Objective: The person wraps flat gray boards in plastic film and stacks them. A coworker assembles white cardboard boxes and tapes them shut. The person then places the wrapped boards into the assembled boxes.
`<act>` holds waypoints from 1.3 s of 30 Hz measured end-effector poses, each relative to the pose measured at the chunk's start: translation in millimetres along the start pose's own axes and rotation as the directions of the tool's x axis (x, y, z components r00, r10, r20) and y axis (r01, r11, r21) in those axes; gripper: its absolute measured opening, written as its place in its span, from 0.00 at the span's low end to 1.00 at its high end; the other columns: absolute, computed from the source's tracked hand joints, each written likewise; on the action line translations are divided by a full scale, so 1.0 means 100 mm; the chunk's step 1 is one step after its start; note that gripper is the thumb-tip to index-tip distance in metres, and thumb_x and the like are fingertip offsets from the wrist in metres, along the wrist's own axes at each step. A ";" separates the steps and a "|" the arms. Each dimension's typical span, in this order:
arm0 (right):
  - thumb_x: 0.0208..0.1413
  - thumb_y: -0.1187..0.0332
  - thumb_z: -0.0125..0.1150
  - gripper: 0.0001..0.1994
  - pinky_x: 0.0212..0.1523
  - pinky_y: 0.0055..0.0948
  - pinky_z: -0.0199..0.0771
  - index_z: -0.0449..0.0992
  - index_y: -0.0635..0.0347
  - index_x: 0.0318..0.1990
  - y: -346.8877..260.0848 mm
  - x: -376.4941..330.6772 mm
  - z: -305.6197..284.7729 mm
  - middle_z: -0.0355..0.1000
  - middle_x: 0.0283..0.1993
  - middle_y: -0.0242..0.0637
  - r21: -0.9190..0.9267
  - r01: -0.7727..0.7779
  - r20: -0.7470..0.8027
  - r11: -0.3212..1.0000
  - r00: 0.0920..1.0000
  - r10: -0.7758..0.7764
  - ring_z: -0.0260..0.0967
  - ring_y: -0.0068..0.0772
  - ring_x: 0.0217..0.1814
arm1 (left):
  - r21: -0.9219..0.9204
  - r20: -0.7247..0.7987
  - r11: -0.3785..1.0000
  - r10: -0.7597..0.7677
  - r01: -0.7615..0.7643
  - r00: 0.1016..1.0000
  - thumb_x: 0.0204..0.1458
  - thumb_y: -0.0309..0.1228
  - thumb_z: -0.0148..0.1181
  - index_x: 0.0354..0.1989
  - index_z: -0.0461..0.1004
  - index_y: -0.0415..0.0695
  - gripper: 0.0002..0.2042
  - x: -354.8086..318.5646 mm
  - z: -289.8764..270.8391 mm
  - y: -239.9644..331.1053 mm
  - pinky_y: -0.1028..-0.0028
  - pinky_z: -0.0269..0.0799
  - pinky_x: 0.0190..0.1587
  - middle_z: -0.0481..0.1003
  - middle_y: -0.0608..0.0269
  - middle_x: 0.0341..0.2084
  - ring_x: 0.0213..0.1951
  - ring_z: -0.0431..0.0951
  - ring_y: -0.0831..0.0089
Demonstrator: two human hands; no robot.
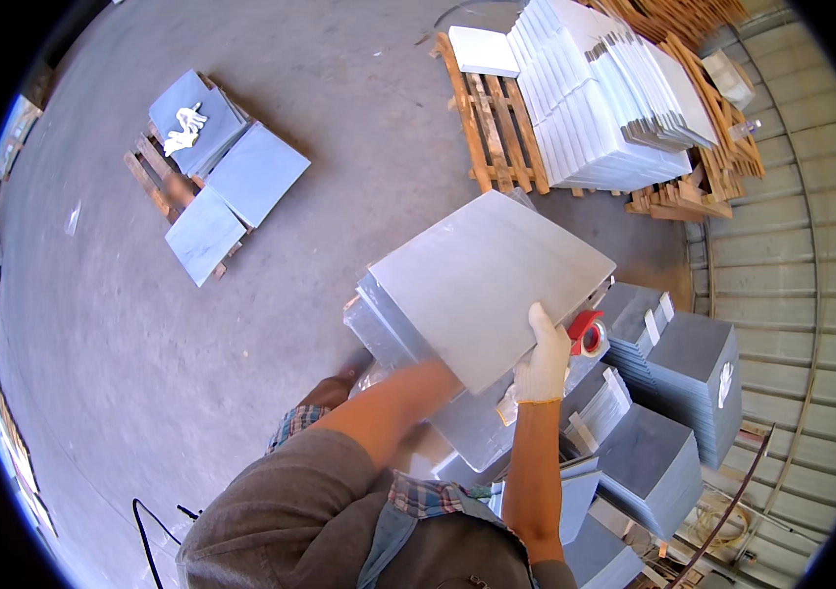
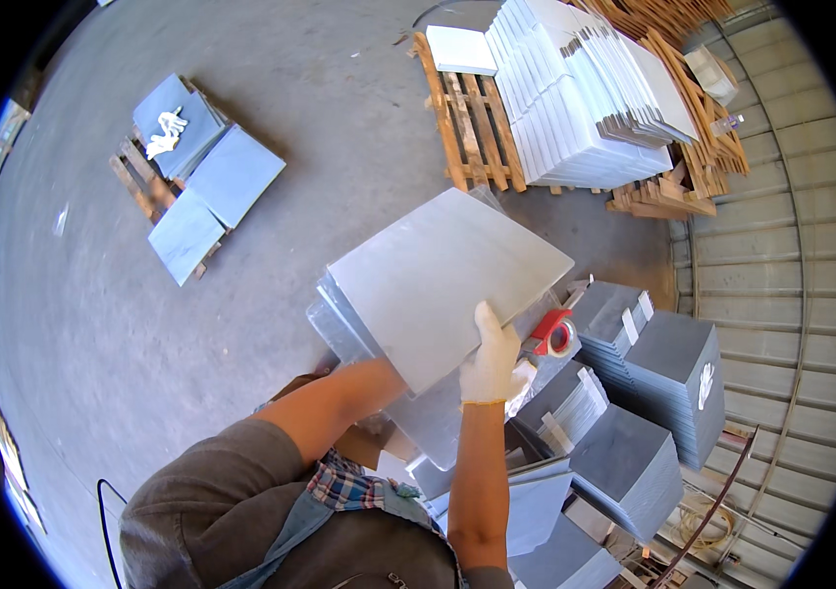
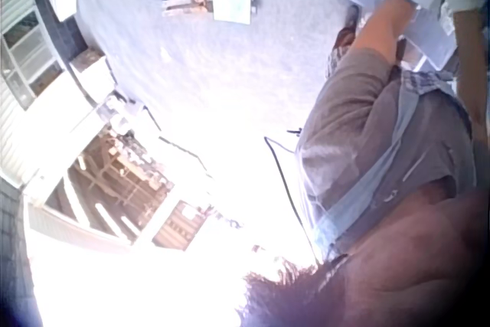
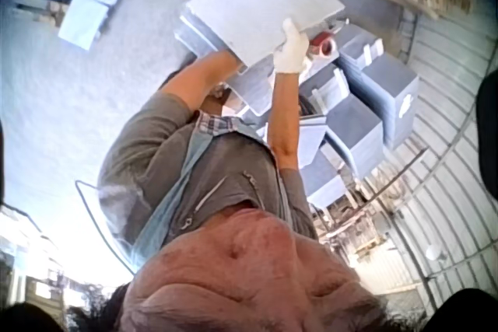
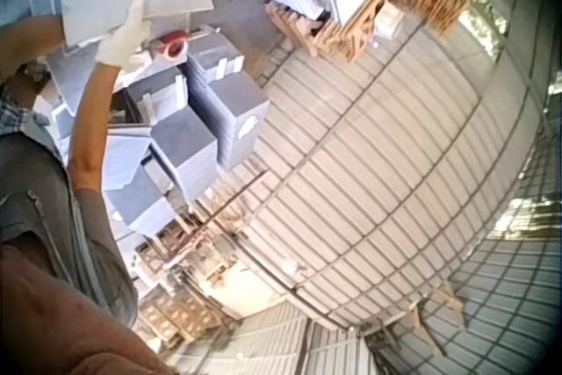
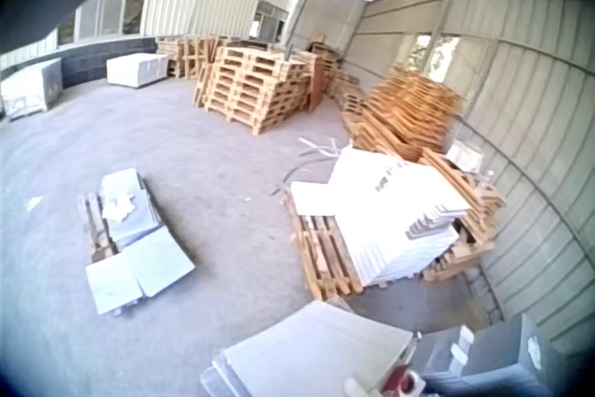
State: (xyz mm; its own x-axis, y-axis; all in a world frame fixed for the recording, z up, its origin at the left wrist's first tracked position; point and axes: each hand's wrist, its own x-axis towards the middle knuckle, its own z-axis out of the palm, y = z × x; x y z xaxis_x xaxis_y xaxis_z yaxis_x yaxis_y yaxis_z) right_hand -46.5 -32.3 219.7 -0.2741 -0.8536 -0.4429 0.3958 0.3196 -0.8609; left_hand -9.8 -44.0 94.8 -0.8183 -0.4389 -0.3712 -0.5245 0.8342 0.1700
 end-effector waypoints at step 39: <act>0.61 0.61 0.57 0.10 0.16 0.27 0.59 0.74 0.58 0.33 0.71 0.49 -1.59 0.65 0.20 0.28 -0.386 -0.190 -0.069 0.903 0.982 0.177 0.64 0.25 0.17 | -0.498 -0.561 0.727 -0.686 0.473 0.464 0.53 0.41 0.61 0.64 0.66 0.44 0.30 -1.11 0.57 -0.19 0.48 0.58 0.62 0.64 0.50 0.64 0.67 0.58 0.45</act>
State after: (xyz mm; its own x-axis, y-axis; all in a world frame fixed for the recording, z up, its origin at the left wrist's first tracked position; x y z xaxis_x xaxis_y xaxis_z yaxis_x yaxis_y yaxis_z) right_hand -171.7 13.7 97.3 -0.2594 -0.7534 -0.6043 0.0711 0.6091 -0.7899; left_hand 104.2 8.0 80.4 -0.1517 -0.9628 0.2234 -0.8852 0.2329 0.4026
